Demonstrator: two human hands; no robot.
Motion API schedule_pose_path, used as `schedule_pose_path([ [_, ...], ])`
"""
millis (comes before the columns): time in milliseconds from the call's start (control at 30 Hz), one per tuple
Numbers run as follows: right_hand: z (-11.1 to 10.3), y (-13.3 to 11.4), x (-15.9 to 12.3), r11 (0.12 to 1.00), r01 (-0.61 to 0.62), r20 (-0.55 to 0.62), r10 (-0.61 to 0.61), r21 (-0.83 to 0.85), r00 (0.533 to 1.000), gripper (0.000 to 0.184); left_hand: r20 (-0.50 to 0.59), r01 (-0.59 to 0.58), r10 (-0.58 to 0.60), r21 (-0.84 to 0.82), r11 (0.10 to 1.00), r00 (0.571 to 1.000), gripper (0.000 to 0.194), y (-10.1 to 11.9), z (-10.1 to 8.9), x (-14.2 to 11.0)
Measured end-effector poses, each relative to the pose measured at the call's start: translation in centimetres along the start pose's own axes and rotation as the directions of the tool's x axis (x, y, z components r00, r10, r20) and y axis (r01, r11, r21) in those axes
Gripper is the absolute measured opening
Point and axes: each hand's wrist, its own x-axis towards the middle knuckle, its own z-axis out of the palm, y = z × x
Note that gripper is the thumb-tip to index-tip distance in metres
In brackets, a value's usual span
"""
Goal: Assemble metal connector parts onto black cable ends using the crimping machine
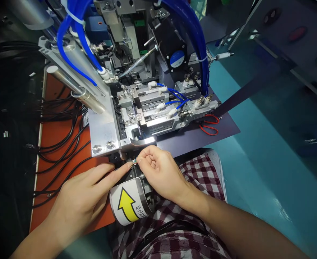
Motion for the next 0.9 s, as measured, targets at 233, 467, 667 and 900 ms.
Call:
schedule_pose_path([
  [233,0.06,0.29,0.02,1.000,-0.007,-0.002,0.007,-0.015,1.000,0.015,-0.001,0.004,-0.004,0.002,1.000,1.000,0.049,0.00,0.15,-0.19],
  [467,-0.03,-0.05,-0.17,1.000,0.015,-0.006,-0.015,-0.016,1.000,0.014,0.006,0.029,-0.029,-0.006,1.000,1.000,0.051,0.00,0.42,-0.29],
  [667,-0.03,0.16,-0.11,0.999,0.023,-0.008,-0.024,-0.047,1.000,0.015,0.020,0.004,-0.004,0.011,1.000,1.000,0.050,0.01,0.06,-0.01],
  [900,0.11,0.04,-0.14,0.993,0.022,-0.024,-0.025,-0.119,0.999,0.014,0.016,-0.019,0.018,0.030,0.999,1.000,0.049,0.06,-0.25,0.23],
])
